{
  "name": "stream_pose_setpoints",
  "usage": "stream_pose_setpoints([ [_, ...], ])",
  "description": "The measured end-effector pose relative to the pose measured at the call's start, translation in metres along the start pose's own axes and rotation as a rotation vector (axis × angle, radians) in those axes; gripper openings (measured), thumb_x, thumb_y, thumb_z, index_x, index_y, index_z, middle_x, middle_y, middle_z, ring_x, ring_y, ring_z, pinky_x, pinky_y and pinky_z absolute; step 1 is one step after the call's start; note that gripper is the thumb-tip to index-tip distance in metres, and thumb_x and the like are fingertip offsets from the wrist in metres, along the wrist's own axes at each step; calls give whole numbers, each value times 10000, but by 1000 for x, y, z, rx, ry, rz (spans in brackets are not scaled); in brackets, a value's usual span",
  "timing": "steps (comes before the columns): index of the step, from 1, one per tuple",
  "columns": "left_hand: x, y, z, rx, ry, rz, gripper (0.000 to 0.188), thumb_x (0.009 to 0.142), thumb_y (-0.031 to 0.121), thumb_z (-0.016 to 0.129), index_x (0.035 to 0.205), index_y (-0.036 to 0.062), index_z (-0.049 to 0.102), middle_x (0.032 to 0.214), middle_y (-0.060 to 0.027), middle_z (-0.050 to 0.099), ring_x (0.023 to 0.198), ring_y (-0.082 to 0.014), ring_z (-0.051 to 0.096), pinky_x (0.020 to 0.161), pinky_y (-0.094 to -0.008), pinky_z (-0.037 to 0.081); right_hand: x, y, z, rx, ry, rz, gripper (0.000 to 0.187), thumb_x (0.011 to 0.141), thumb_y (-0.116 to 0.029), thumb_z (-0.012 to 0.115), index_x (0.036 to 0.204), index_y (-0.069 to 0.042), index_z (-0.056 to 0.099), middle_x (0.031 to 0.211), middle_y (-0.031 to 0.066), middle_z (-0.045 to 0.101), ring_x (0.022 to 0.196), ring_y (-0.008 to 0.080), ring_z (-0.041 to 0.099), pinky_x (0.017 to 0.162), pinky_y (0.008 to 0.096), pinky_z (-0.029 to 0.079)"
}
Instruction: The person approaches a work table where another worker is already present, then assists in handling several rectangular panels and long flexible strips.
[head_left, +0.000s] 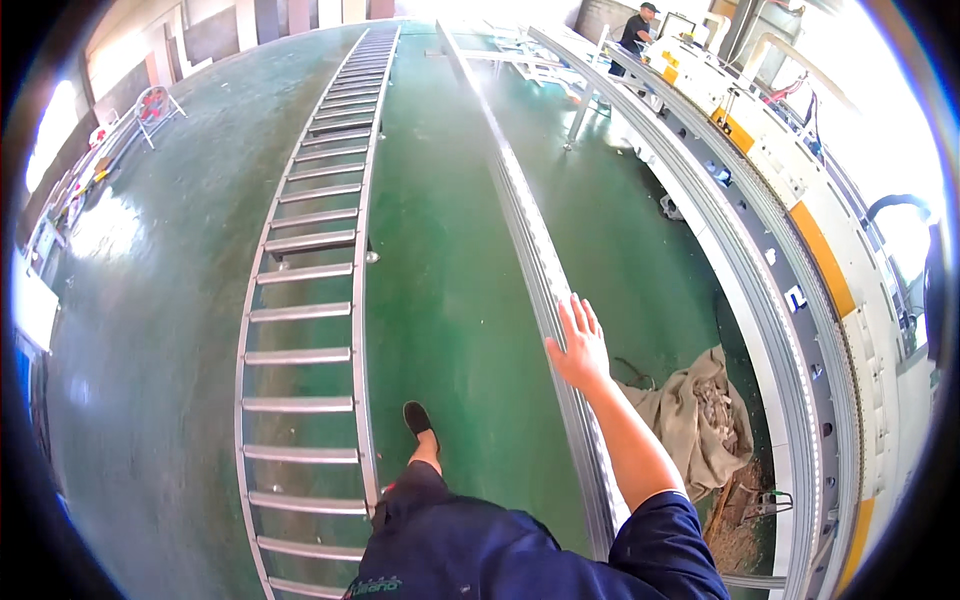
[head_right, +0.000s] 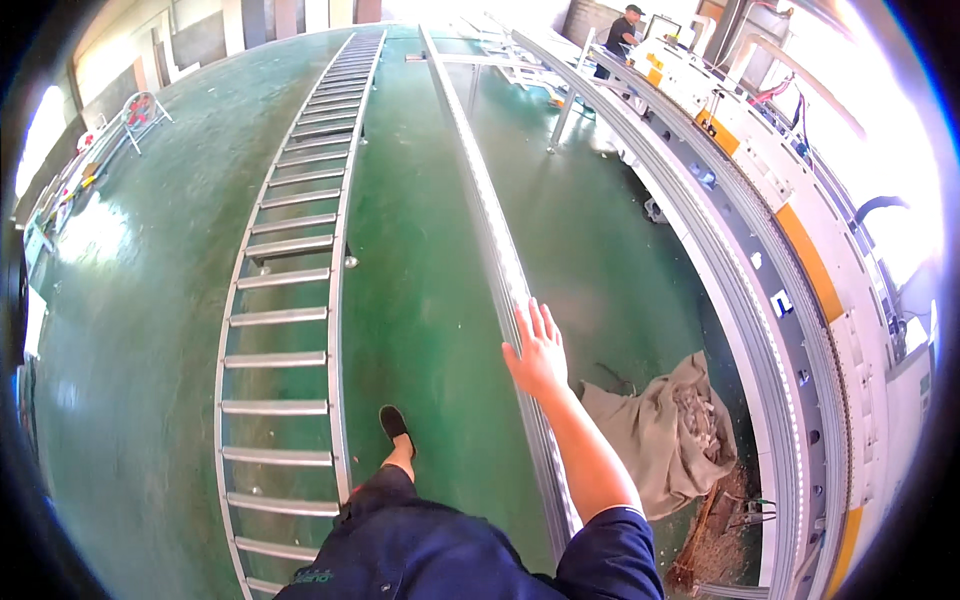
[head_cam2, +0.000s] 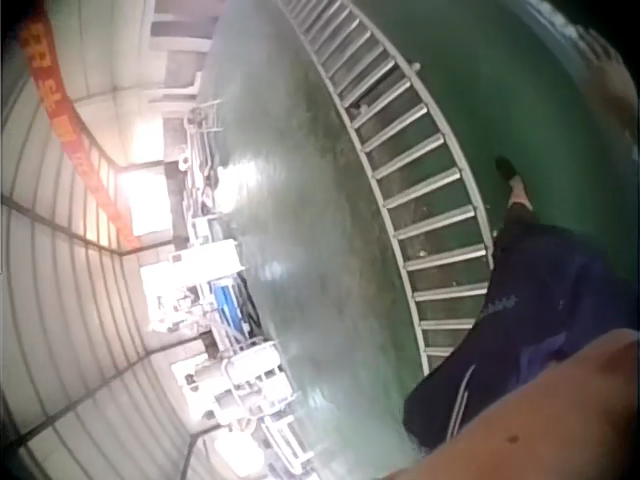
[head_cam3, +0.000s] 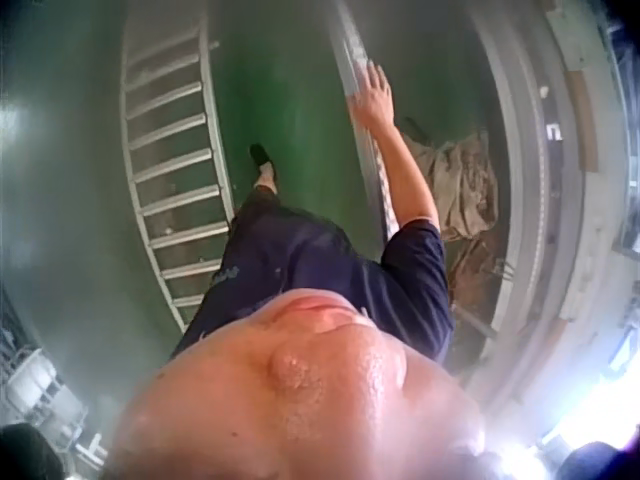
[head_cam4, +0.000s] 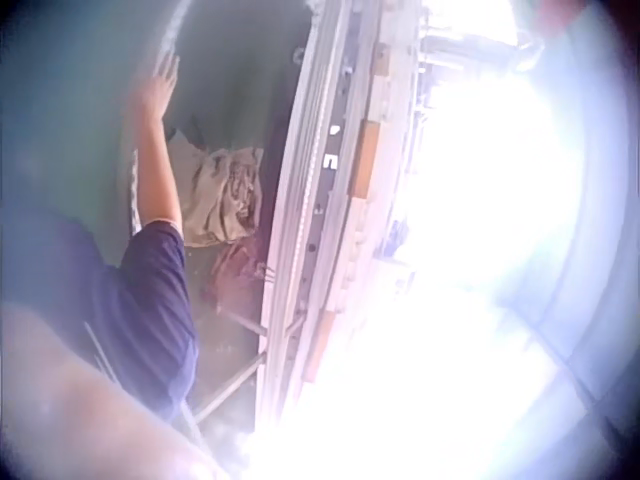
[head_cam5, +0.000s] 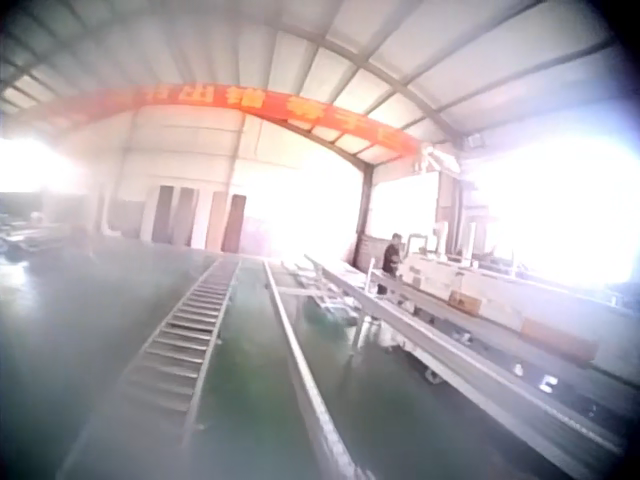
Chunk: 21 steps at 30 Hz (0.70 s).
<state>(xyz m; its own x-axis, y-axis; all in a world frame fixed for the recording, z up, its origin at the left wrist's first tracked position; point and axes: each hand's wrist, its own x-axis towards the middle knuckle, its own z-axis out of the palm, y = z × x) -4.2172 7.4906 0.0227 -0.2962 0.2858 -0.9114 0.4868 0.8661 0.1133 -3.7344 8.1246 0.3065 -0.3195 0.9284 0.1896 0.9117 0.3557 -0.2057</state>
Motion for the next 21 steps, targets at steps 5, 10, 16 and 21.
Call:
stream_pose_setpoints([
  [5, 99, 295, -210, -97, 208, 734, 382, 953, 310, 521, 1176, 26, 645, 1188, -189, 639, 1122, -328, 604, 968, -435, 466, 160, 15, 21, -43, -66, 57, 739, 890, -324, 621, 1520, -97, 308, 1596, 161, 253, 1483, 349, 200, 1190, 458, 222],
  [10, 163, 727, -476, -384, 499, 880, 468, 1004, 405, 473, 1180, -11, 597, 959, -201, 687, 947, -319, 668, 829, -409, 504, 336, 2, 56, -26, -69, 38, 757, 878, -303, 635, 1529, -118, 296, 1610, 154, 215, 1488, 344, 186, 1195, 465, 213],
  [16, 165, 981, -655, -551, 297, 1202, 292, 997, 313, 558, 1135, 61, 614, 888, -53, 664, 756, -111, 594, 671, -279, 486, 569, 17, 104, -4, 9, -16, 741, 879, -275, 641, 1518, -89, 315, 1600, 176, 224, 1477, 374, 196, 1186, 471, 224],
  [21, 348, 898, -654, -97, 465, 661, 297, 885, 306, 578, 884, 19, 656, 945, -215, 678, 850, -361, 650, 751, -473, 511, 777, 26, 144, 18, 14, -59, 733, 881, -297, 635, 1508, -76, 324, 1591, 183, 241, 1471, 379, 205, 1186, 470, 225],
])
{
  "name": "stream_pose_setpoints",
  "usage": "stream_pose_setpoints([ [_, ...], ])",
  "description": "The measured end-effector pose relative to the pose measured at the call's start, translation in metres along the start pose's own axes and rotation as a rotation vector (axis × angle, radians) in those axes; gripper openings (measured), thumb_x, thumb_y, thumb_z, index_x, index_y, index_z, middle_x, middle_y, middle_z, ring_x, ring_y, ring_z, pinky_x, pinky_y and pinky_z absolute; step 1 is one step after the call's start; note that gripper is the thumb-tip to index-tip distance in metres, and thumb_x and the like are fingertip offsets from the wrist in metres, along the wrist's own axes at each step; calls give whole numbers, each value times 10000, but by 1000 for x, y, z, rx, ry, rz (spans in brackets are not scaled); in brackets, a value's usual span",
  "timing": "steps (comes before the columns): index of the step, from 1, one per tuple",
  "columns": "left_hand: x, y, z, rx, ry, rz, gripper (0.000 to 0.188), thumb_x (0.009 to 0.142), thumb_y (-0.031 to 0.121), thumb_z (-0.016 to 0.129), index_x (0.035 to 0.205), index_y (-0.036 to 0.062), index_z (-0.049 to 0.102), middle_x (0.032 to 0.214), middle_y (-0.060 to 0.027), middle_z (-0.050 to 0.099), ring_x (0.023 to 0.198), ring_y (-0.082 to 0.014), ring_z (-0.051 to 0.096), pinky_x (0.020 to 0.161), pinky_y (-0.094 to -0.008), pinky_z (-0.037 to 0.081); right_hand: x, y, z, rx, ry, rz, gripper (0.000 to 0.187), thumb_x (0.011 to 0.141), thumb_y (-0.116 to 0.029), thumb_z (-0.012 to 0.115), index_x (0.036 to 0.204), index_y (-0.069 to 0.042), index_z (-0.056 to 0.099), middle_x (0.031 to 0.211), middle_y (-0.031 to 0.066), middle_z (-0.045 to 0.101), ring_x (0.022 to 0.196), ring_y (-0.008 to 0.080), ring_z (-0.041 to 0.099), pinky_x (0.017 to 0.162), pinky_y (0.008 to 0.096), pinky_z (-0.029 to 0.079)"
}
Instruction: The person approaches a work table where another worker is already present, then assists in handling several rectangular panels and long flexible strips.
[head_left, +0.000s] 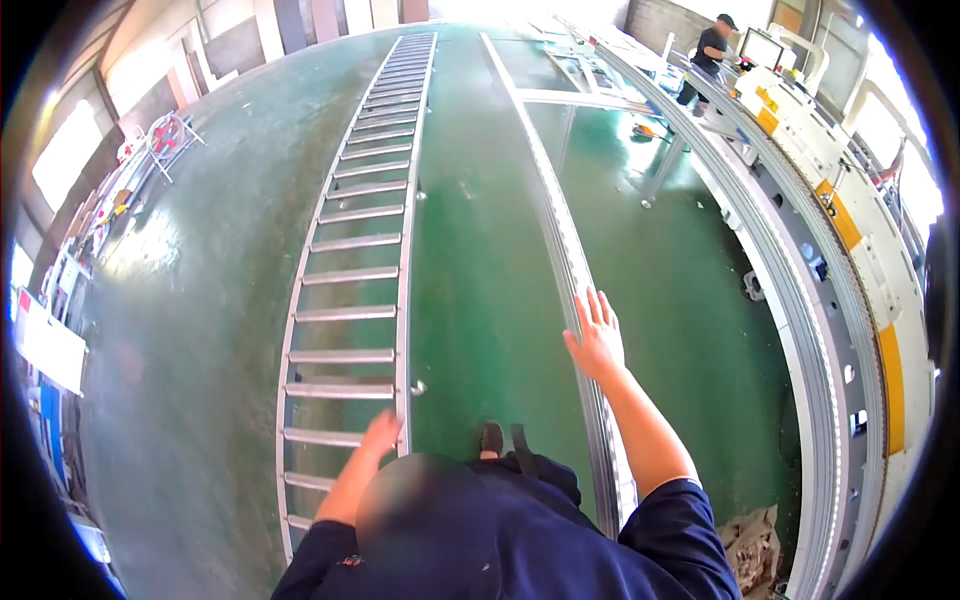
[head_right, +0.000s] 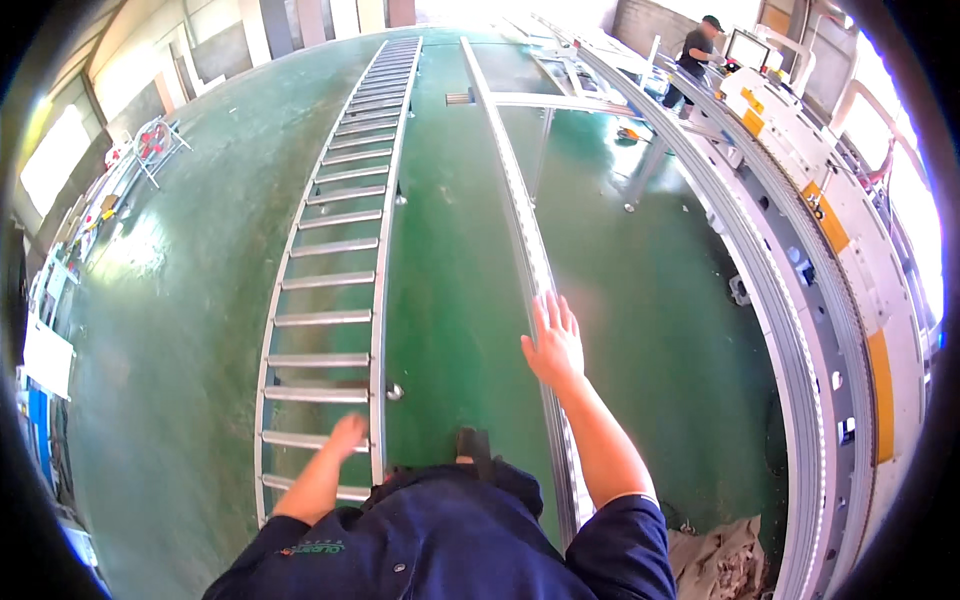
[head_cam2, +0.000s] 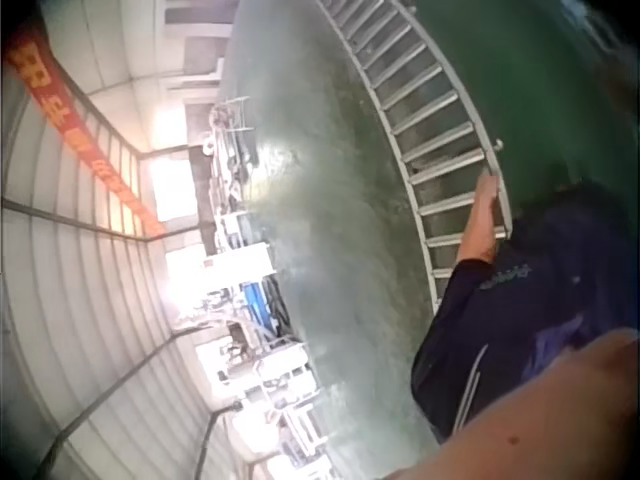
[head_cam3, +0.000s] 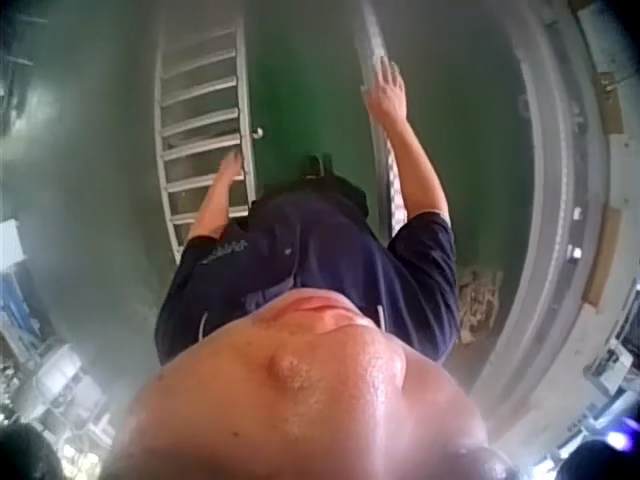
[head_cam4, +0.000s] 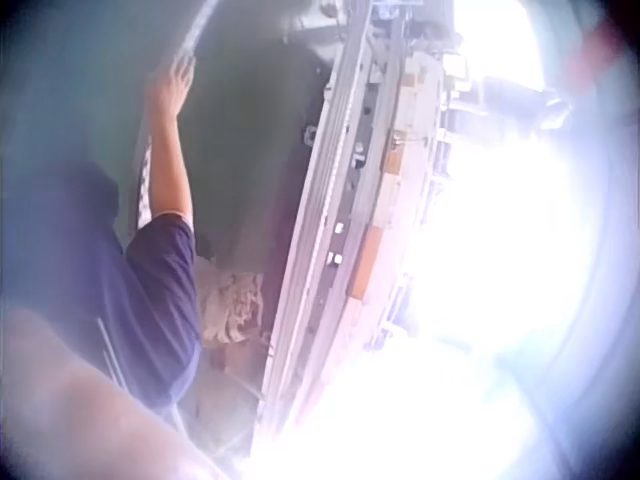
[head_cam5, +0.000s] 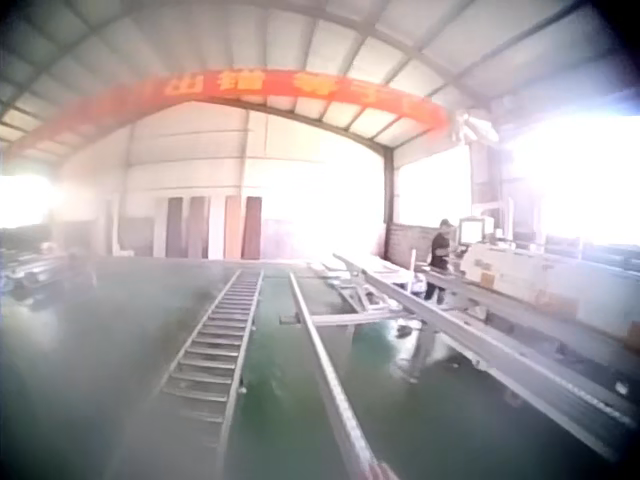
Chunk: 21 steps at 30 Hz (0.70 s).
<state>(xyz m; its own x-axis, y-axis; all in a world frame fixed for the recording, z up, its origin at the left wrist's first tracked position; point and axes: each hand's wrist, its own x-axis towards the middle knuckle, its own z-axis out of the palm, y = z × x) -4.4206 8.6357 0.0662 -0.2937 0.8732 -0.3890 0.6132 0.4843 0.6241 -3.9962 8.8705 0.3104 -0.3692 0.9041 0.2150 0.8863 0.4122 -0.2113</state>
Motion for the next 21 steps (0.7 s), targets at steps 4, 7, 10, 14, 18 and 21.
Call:
stream_pose_setpoints([
  [4, -74, -151, -6, 393, -473, -136, 283, 889, 231, 567, 999, -6, 675, 1024, -238, 677, 956, -391, 651, 858, -486, 515, 157, 7, 40, 32, -45, 3, 733, 881, -288, 634, 1510, -74, 324, 1601, 162, 238, 1486, 354, 189, 1192, 458, 211],
  [7, -43, -126, -38, 45, -451, -632, 294, 896, 241, 556, 1007, -5, 673, 1044, -239, 674, 981, -392, 646, 868, -489, 510, 258, 41, 59, -4, -24, 33, 714, 880, -289, 628, 1495, -68, 341, 1589, 176, 249, 1475, 367, 201, 1189, 462, 217],
  [10, 36, -110, -55, 2, -471, -739, 305, 903, 252, 546, 1015, -3, 671, 1065, -240, 671, 1007, -394, 641, 879, -492, 506, 377, 52, 86, -25, -4, 6, 709, 884, -288, 622, 1495, -69, 336, 1582, 179, 259, 1470, 370, 205, 1185, 466, 226],
  [14, 223, -78, -87, 76, -503, -604, 320, 913, 265, 533, 1026, -1, 668, 1092, -241, 666, 1042, -396, 635, 893, -496, 499, 523, 59, 119, -15, 4, 17, 723, 882, -291, 625, 1503, -79, 321, 1582, 171, 262, 1473, 364, 200, 1185, 466, 225],
  [18, 507, -16, -152, 630, -436, 18, 335, 922, 279, 520, 1038, 1, 665, 1119, -243, 662, 1076, -398, 628, 907, -500, 493, 646, 58, 132, -78, -80, 21, 753, 874, -291, 635, 1515, -89, 295, 1591, 166, 242, 1473, 358, 211, 1191, 454, 223],
  [21, 711, 181, -254, -96, 232, 2, 314, 916, 316, 560, 921, 4, 594, 842, -162, 656, 762, -276, 617, 698, -435, 486, 725, 76, 152, -73, -67, 78, 760, 869, -288, 643, 1516, -97, 293, 1597, 166, 228, 1472, 363, 214, 1189, 467, 227],
])
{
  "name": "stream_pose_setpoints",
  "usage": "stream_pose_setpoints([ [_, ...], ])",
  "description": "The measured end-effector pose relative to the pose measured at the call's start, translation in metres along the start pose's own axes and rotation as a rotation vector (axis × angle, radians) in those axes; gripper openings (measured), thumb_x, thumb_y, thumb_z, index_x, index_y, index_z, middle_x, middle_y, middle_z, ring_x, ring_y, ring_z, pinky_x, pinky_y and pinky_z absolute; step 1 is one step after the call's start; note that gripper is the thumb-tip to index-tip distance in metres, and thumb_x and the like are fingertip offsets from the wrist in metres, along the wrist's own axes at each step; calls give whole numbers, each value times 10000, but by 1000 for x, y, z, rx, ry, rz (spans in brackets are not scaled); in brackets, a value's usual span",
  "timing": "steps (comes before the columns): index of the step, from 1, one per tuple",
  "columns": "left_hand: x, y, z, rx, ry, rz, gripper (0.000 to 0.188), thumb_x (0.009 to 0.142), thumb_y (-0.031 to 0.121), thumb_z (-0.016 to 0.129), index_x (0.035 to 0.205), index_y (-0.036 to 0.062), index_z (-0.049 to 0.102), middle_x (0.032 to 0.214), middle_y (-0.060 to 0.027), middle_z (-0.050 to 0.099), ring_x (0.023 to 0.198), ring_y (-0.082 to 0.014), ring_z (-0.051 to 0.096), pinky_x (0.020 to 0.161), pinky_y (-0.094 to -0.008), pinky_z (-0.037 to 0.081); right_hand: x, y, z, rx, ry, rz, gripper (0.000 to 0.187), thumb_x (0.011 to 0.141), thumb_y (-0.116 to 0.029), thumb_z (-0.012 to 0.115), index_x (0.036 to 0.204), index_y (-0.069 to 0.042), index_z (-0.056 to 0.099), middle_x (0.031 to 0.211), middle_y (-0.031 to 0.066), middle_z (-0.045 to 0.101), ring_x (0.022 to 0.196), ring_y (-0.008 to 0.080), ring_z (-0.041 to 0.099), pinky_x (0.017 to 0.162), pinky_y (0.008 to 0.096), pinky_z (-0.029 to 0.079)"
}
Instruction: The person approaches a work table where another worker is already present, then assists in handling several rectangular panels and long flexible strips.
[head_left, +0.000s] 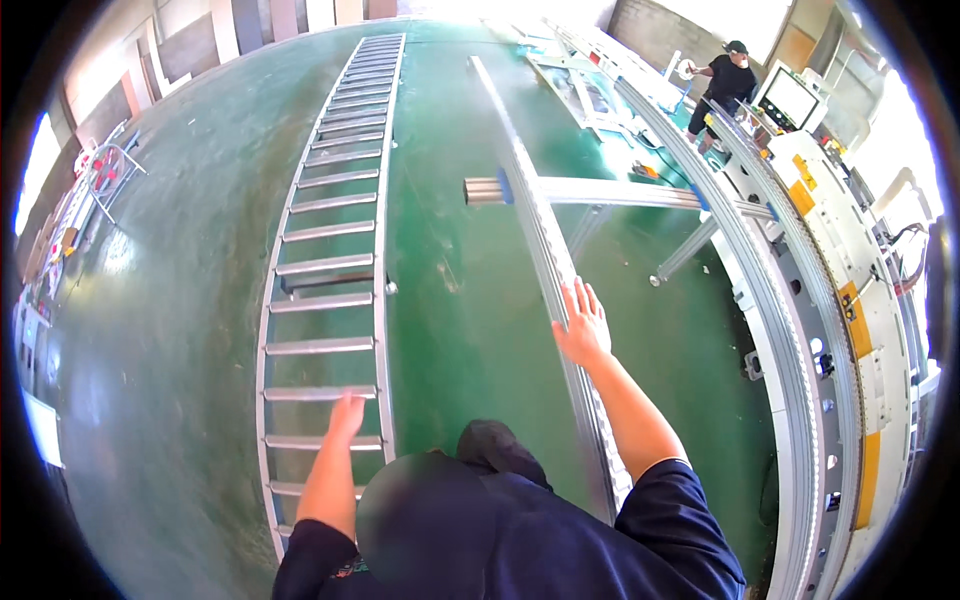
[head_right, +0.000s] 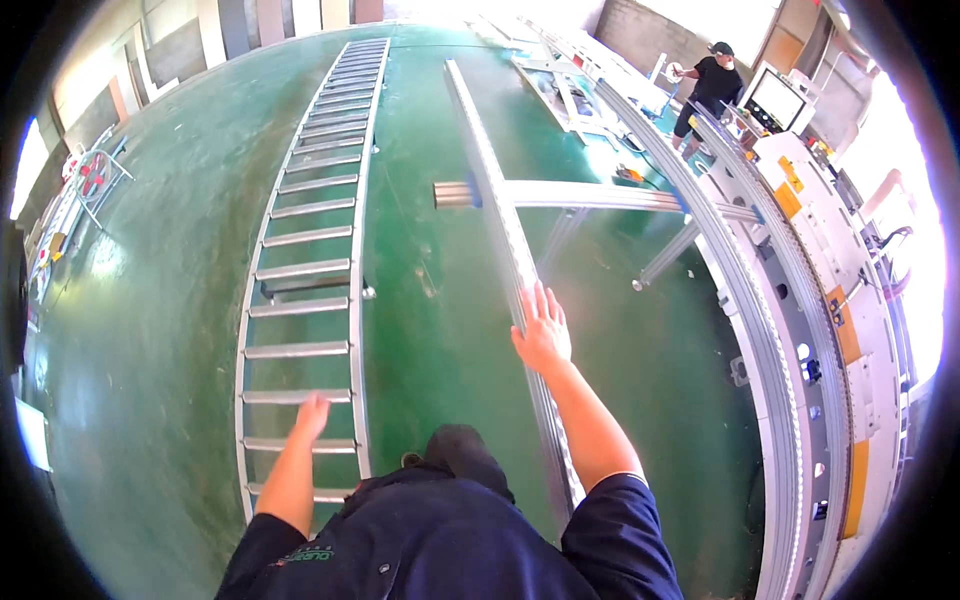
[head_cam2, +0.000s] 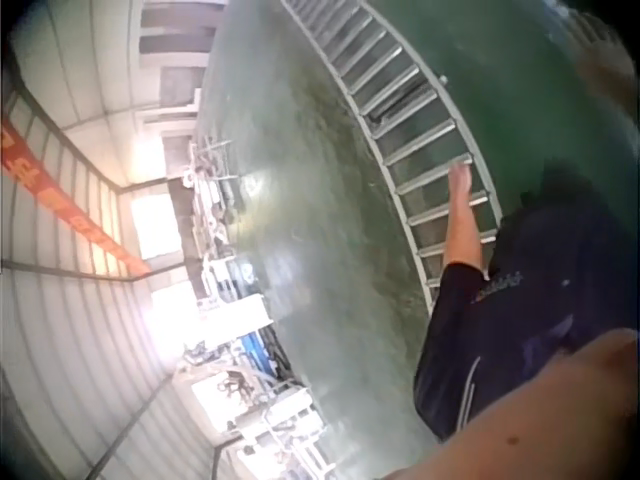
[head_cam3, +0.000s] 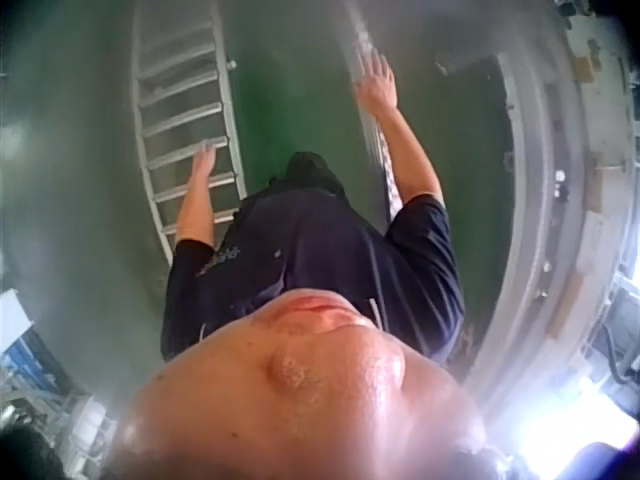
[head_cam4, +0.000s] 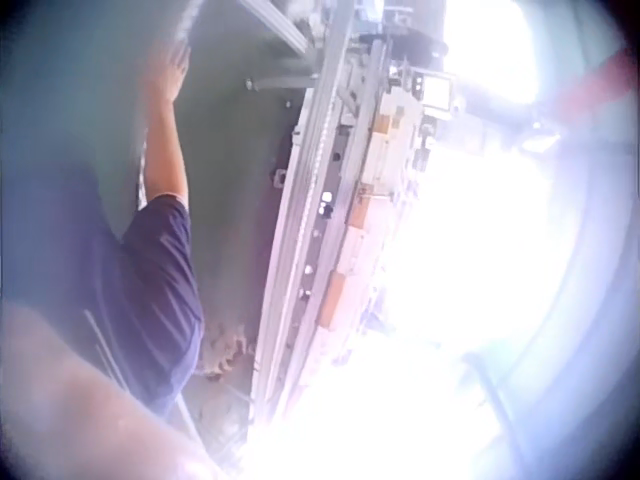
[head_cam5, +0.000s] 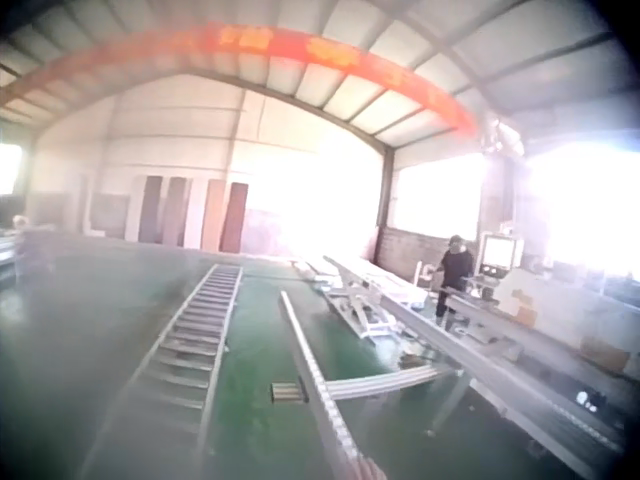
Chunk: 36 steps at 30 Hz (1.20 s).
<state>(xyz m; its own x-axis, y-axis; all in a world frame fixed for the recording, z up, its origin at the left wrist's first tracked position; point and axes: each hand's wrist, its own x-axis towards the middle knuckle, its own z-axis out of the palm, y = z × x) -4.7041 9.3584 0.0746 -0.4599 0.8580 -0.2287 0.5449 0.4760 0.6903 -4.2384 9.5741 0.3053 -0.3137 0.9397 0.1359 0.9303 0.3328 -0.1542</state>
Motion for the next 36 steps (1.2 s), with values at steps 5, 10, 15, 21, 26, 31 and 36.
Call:
stream_pose_setpoints([
  [5, 211, 281, -72, -699, -221, 308, 309, 989, 278, 557, 1161, 28, 618, 1008, -91, 671, 855, -139, 624, 808, -287, 494, 164, 8, 28, -11, 39, 52, 764, 862, -279, 650, 1514, -102, 294, 1594, 176, 225, 1476, 357, 198, 1186, 472, 231],
  [10, 328, 264, -48, -337, -210, 195, 349, 972, 298, 583, 1188, 26, 607, 1025, -115, 700, 931, -198, 662, 832, -338, 515, 348, 8, 54, 43, 89, 8, 753, 862, -258, 635, 1516, -100, 298, 1595, 156, 242, 1474, 363, 202, 1180, 471, 238],
  [15, 351, 41, -20, 29, -232, -200, 308, 889, 331, 604, 924, 29, 658, 871, -133, 689, 756, -266, 647, 703, -391, 524, 512, -3, 73, 130, 80, -8, 748, 869, -264, 632, 1521, -97, 306, 1598, 155, 244, 1478, 365, 198, 1177, 477, 239],
  [21, 378, 45, -82, 445, -742, -523, 218, 811, 205, 579, 810, 10, 677, 904, -234, 682, 856, -410, 660, 758, -507, 521, 672, 9, 99, 117, 80, 15, 716, 884, -255, 629, 1513, -95, 325, 1587, 174, 267, 1472, 373, 215, 1184, 456, 229],
  [26, 565, 73, -89, 454, -823, -437, 268, 830, 241, 560, 844, 3, 682, 914, -248, 677, 888, -428, 652, 787, -517, 513, 804, 6, 117, 83, 130, -22, 713, 890, -268, 617, 1502, -56, 320, 1552, 214, 306, 1452, 400, 248, 1165, 477, 260],
  [31, 925, 146, -120, 674, -596, -4, 352, 875, 318, 529, 949, 7, 678, 961, -256, 672, 947, -435, 640, 841, -513, 500, 913, 4, 124, 140, 107, 46, 699, 868, -258, 647, 1479, -67, 367, 1554, 200, 314, 1453, 391, 250, 1184, 463, 240],
  [36, 1201, 417, -95, 203, -148, 205, 256, 924, 284, 573, 1029, 63, 648, 957, -207, 690, 912, -347, 671, 801, -431, 513, 992, -2, 135, 82, 33, 87, 736, 892, -302, 607, 1522, -95, 289, 1568, 195, 284, 1463, 385, 228, 1193, 474, 221],
])
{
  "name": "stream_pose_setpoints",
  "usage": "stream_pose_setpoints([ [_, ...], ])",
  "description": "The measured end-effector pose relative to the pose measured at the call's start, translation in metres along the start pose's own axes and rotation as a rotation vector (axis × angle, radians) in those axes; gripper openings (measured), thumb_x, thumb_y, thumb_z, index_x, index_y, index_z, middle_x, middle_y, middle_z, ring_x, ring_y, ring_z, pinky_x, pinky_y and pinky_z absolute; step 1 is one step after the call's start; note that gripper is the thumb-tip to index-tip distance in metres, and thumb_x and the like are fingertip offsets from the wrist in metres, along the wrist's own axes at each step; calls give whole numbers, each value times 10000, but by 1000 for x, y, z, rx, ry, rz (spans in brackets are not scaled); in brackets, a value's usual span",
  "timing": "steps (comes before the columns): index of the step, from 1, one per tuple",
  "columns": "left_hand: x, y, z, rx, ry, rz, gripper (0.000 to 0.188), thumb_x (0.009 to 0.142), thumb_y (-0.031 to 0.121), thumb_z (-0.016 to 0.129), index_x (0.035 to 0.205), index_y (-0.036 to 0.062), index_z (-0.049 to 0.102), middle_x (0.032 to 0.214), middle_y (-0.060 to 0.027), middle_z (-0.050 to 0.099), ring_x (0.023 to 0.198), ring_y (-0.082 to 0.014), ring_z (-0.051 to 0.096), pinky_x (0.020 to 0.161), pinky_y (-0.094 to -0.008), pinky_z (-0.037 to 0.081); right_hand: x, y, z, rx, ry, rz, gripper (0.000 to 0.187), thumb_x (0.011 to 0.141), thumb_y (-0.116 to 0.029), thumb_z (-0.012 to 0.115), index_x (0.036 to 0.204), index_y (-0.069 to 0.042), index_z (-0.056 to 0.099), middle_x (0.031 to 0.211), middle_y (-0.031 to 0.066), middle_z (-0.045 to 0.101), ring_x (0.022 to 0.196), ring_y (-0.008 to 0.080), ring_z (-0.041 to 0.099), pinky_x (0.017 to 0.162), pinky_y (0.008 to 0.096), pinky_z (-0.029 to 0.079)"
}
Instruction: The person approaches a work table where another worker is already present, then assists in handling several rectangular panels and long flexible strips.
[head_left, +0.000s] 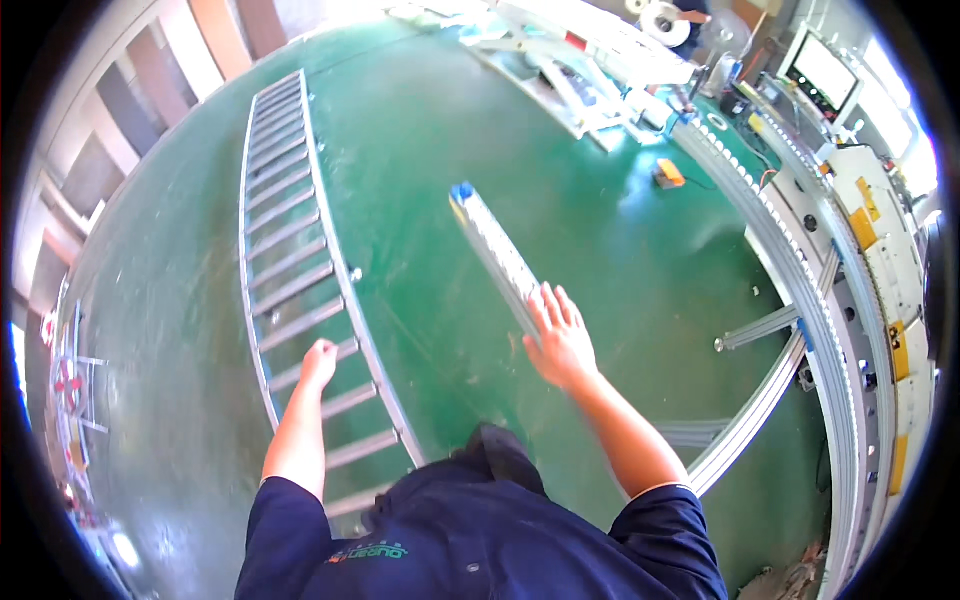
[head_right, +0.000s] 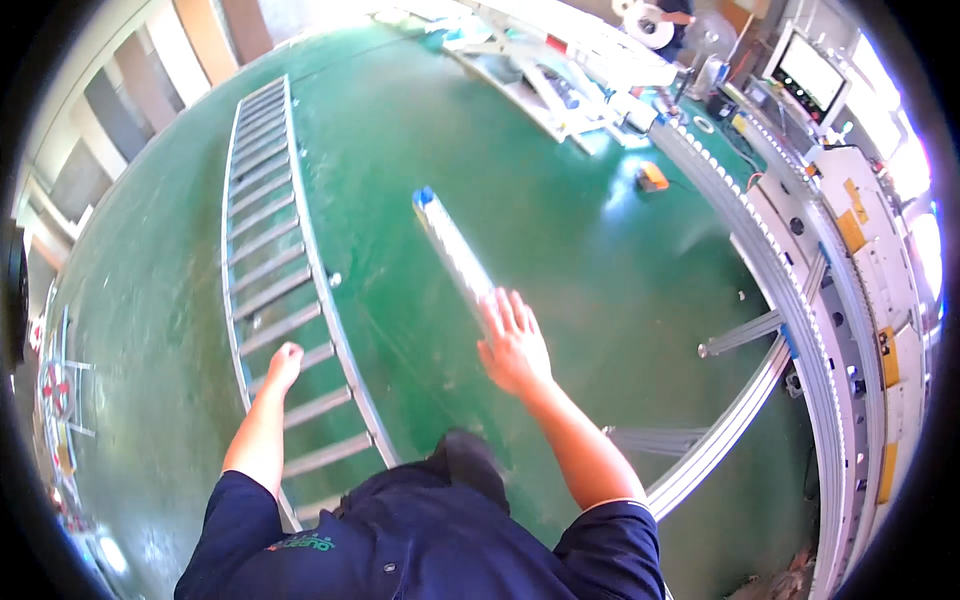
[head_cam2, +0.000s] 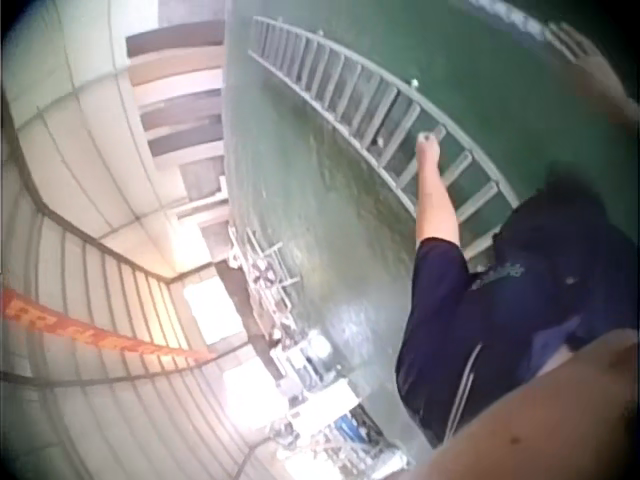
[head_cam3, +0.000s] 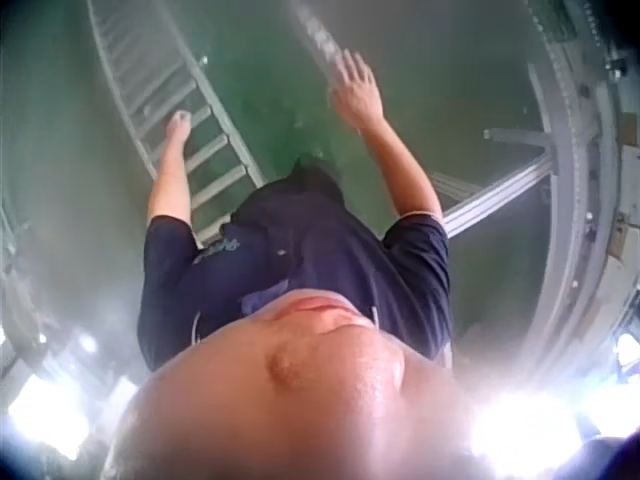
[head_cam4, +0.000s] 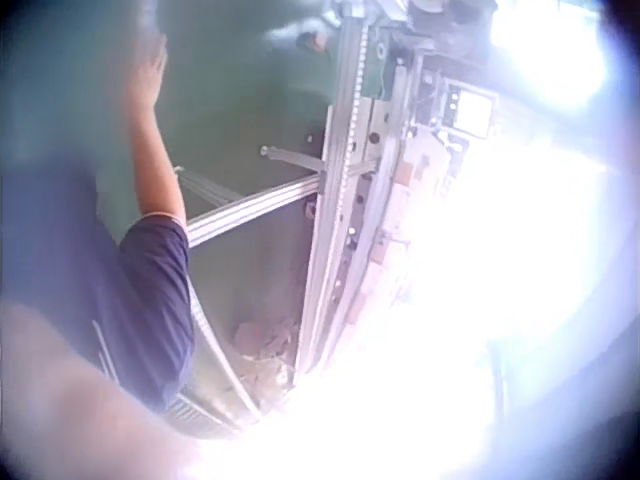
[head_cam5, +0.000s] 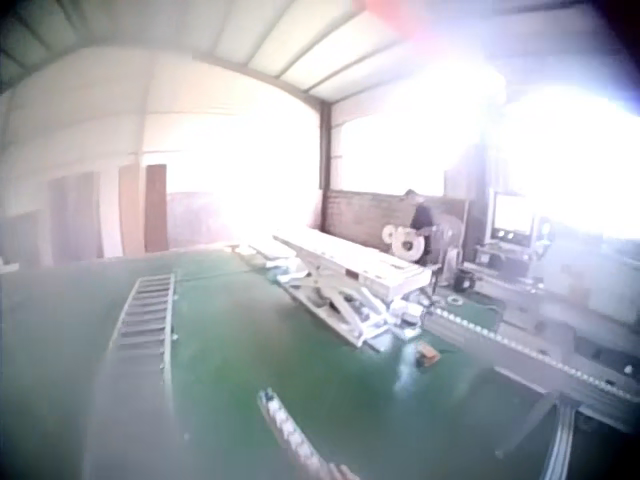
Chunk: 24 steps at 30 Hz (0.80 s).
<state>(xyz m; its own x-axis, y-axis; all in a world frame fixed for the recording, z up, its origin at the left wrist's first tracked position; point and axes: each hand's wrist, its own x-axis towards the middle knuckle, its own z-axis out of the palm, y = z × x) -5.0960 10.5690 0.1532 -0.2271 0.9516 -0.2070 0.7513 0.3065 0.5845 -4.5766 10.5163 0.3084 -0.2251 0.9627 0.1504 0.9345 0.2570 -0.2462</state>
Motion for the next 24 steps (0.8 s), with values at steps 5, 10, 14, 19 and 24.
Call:
stream_pose_setpoints([
  [5, 112, 236, 9, -541, -378, 312, 270, 977, 241, 591, 1168, 52, 617, 1006, -80, 676, 882, -158, 653, 783, -312, 537, 101, 8, 12, 10, -15, 82, 703, 875, -310, 627, 1489, -91, 366, 1561, 185, 309, 1465, 370, 233, 1196, 465, 215],
  [10, 193, 164, 60, -84, -488, 375, 366, 939, 326, 613, 1190, 60, 624, 1111, -180, 683, 1014, -291, 659, 875, -393, 515, 254, -2, 46, 26, -12, -42, 680, 929, -325, 558, 1512, -76, 313, 1579, 194, 263, 1476, 378, 203, 1205, 484, 180],
  [14, 204, 0, 63, 107, -514, -276, 353, 926, 304, 547, 1059, 0, 666, 989, -203, 704, 906, -334, 678, 780, -447, 522, 361, -7, 64, 137, -14, -104, 673, 920, -325, 571, 1492, -52, 346, 1568, 209, 277, 1463, 390, 226, 1198, 499, 189],
  [19, 175, -96, -20, 324, -685, -397, 268, 848, 240, 544, 850, 12, 685, 956, -264, 671, 939, -395, 666, 844, -496, 529, 472, 15, 92, 200, -90, -156, 683, 896, -329, 614, 1475, -55, 375, 1546, 209, 321, 1447, 393, 256, 1187, 516, 205],
  [24, 309, -61, -22, 390, -804, -493, 309, 902, 250, 505, 989, 11, 681, 1056, -272, 656, 1002, -397, 655, 858, -489, 524, 587, 94, 117, 250, -73, 129, 631, 881, -319, 637, 1417, -45, 448, 1490, 204, 404, 1396, 386, 340, 1152, 505, 273],
])
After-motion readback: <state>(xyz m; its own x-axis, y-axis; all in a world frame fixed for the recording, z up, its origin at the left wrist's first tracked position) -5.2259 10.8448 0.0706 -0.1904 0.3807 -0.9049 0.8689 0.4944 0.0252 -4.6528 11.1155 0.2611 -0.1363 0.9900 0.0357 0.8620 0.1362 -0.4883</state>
